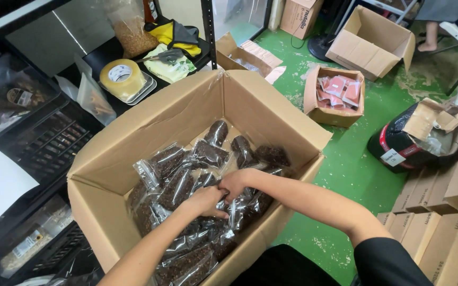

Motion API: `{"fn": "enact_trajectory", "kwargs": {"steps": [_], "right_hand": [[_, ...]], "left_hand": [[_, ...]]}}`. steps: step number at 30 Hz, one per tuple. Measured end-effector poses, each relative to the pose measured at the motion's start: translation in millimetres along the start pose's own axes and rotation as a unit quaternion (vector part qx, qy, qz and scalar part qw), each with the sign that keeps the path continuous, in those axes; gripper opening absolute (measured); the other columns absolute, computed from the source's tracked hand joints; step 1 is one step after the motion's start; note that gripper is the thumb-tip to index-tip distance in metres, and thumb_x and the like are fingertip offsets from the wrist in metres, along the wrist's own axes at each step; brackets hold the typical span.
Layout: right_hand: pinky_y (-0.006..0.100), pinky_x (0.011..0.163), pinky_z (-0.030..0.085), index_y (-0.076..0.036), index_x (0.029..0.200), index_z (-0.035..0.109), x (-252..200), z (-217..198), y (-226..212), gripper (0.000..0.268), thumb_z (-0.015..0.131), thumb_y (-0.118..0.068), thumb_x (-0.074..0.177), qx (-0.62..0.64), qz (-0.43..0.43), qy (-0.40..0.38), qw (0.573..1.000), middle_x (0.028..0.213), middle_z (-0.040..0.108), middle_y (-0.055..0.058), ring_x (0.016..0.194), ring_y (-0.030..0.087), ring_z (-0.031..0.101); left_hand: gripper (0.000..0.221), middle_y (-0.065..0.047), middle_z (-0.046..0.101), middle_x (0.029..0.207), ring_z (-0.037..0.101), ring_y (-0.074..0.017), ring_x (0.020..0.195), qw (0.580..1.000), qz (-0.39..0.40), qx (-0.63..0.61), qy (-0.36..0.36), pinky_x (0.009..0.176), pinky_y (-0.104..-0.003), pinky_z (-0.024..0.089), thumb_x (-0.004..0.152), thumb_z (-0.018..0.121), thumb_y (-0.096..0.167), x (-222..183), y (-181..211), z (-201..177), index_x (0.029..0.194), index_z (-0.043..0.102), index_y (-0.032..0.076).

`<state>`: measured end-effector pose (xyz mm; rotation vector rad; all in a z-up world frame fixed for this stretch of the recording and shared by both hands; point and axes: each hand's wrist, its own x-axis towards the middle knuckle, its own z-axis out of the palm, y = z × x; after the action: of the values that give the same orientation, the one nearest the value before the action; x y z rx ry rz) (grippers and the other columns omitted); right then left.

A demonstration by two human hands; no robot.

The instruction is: The person transfers plastic pouches containing brown food items from a small tray into a larger cardboard box, then writes on a sheet of paper and the side of the box.

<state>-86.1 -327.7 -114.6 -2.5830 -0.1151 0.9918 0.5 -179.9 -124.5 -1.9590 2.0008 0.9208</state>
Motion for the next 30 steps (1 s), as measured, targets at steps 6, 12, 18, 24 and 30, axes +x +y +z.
{"fn": "enact_trajectory", "kwargs": {"steps": [6, 12, 18, 24, 30], "right_hand": [[0.052, 0.093, 0.058, -0.005, 0.114, 0.07, -13.8, -16.9, -13.1, 0.055, 0.071, -0.051, 0.085, -0.007, -0.003, -0.001, 1.0, 0.112, 0.075, 0.02, 0.113, 0.039, 0.069], [0.05, 0.091, 0.058, -0.005, 0.115, 0.071, -15.8, -14.5, -10.6, 0.052, 0.07, -0.048, 0.087, -0.009, 0.008, 0.003, 1.0, 0.109, 0.075, 0.021, 0.111, 0.039, 0.07], [0.063, 0.088, 0.055, 0.0, 0.124, 0.06, -51.4, -60.4, -13.2, 0.049, 0.071, -0.02, 0.08, 0.179, -0.089, 0.316, 0.928, 0.106, 0.073, 0.032, 0.099, 0.052, 0.069], [0.051, 0.111, 0.043, -0.023, 0.152, 0.044, -83.7, -88.0, -33.1, 0.08, 0.085, -0.039, 0.085, 0.425, -0.078, 0.454, 0.779, 0.134, 0.065, 0.019, 0.128, 0.033, 0.06], [0.035, 0.082, 0.06, -0.006, 0.112, 0.074, -92.0, -86.6, -70.6, 0.041, 0.089, -0.016, 0.076, 0.529, -0.088, 0.391, 0.748, 0.101, 0.075, 0.008, 0.094, 0.017, 0.067]], "left_hand": [[0.081, -0.02, 0.062, 0.134, 0.064, -0.0391, 0.121, 1.0, -0.016, -0.01, -0.004, 0.098, -0.051, 0.054, 0.076, 0.076, 0.064, -9.5, 5.4, -16.4, 0.134, 0.06, 0.01], [0.079, -0.018, 0.063, 0.133, 0.064, -0.0386, 0.121, 1.0, -0.018, 0.001, -0.001, 0.098, -0.05, 0.054, 0.076, 0.078, 0.06, -1.1, -2.1, -7.5, 0.136, 0.058, 0.013], [0.082, -0.025, 0.073, 0.111, 0.071, -0.0443, 0.108, 0.982, -0.094, -0.076, 0.148, 0.09, -0.059, 0.057, 0.079, 0.074, 0.064, -44.6, 5.9, -90.2, 0.132, 0.051, 0.005], [0.066, -0.02, 0.074, 0.091, 0.072, -0.0418, 0.097, 0.731, -0.22, -0.377, 0.524, 0.078, -0.052, 0.056, 0.072, 0.088, 0.059, -92.7, -14.8, -131.8, 0.101, 0.057, 0.009], [0.046, -0.034, 0.065, 0.119, 0.066, -0.039, 0.113, 0.781, 0.038, -0.509, 0.36, 0.094, -0.05, 0.057, 0.105, 0.058, 0.032, -148.7, -14.3, -128.0, 0.137, 0.037, 0.006]]}}
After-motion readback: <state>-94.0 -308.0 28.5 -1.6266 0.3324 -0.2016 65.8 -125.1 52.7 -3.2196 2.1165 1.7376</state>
